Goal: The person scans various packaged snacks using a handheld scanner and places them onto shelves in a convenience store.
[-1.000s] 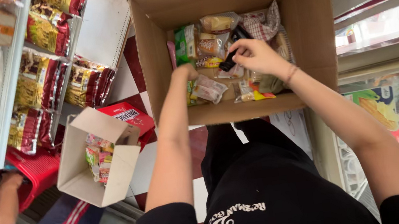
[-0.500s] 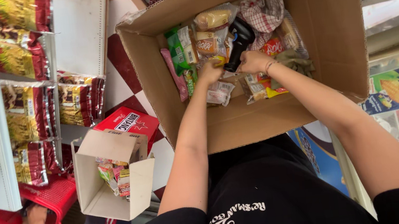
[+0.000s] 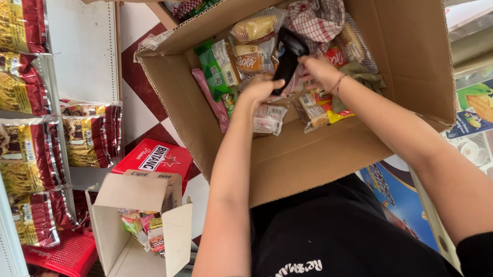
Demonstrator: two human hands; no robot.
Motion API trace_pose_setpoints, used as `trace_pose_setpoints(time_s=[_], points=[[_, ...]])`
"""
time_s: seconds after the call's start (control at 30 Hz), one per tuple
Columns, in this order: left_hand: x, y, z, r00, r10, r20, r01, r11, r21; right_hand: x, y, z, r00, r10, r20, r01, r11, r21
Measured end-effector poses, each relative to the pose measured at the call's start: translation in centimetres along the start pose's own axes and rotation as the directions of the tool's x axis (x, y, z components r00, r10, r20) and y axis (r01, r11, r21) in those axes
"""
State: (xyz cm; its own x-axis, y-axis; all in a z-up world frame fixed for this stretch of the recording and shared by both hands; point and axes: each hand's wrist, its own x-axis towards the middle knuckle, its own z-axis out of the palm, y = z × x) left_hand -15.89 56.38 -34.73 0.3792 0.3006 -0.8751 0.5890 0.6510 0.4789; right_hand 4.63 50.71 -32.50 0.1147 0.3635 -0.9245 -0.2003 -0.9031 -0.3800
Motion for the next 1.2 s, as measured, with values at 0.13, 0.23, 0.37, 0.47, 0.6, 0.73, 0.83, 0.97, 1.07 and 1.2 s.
trace_pose_setpoints(time_s=[0.13, 0.23, 0.37, 0.47, 0.6, 0.73, 0.83, 0.97, 1.07, 1.2], points=[[-2.4, -0.5, -0.6, 0.965, 0.086, 0.246, -0.044, 0.984, -0.173, 1.2, 1.0, 1.5, 0.978, 0.046, 0.201, -0.116, 0.93, 0.348], [-3.7, -0.1, 0.2, 0.958, 0.153, 0.241, -0.084, 0.959, -0.272, 1.0, 1.4, 3.1, 0.9, -0.229, 0.372, -0.087, 0.739, 0.668], [-7.4, 2.2, 1.5, 0.874, 0.38, -0.304, -0.325, 0.92, 0.217, -2.6, -0.4, 6.8, 0.883, -0.409, 0.229, 0.202, 0.772, 0.602], [-11.0, 4.6, 1.6, 0.67, 0.461, -0.581, -0.426, 0.881, 0.207, -5.5, -2.3, 7.8, 0.789, -0.555, 0.263, 0.343, 0.754, 0.561], [-10.3, 4.8, -0.7, 0.562, 0.307, -0.768, -0.378, 0.921, 0.092, -3.0, -3.1, 6.3, 0.814, -0.486, 0.319, 0.342, 0.844, 0.414], [-7.1, 2.7, -1.5, 0.546, 0.274, -0.792, -0.367, 0.928, 0.068, 3.3, -2.8, 6.3, 0.758, -0.651, 0.033, 0.652, 0.758, -0.012], [-5.7, 2.2, -1.1, 0.438, 0.438, -0.785, -0.553, 0.82, 0.148, 6.6, -3.2, 6.7, 0.685, -0.695, -0.217, 0.701, 0.711, -0.065], [-4.8, 2.2, -1.2, 0.424, 0.474, -0.772, -0.58, 0.797, 0.171, 9.0, -4.4, 5.7, 0.204, -0.961, -0.187, 0.634, 0.275, -0.723], [-4.9, 2.4, -1.5, 0.368, 0.533, -0.762, -0.619, 0.752, 0.227, 9.6, -4.7, 5.7, 0.402, -0.876, -0.266, 0.654, 0.478, -0.587], [-5.8, 3.3, -0.3, 0.282, 0.508, -0.814, -0.654, 0.723, 0.224, 8.1, -6.2, 4.6, 0.381, -0.888, -0.259, 0.762, 0.46, -0.456]])
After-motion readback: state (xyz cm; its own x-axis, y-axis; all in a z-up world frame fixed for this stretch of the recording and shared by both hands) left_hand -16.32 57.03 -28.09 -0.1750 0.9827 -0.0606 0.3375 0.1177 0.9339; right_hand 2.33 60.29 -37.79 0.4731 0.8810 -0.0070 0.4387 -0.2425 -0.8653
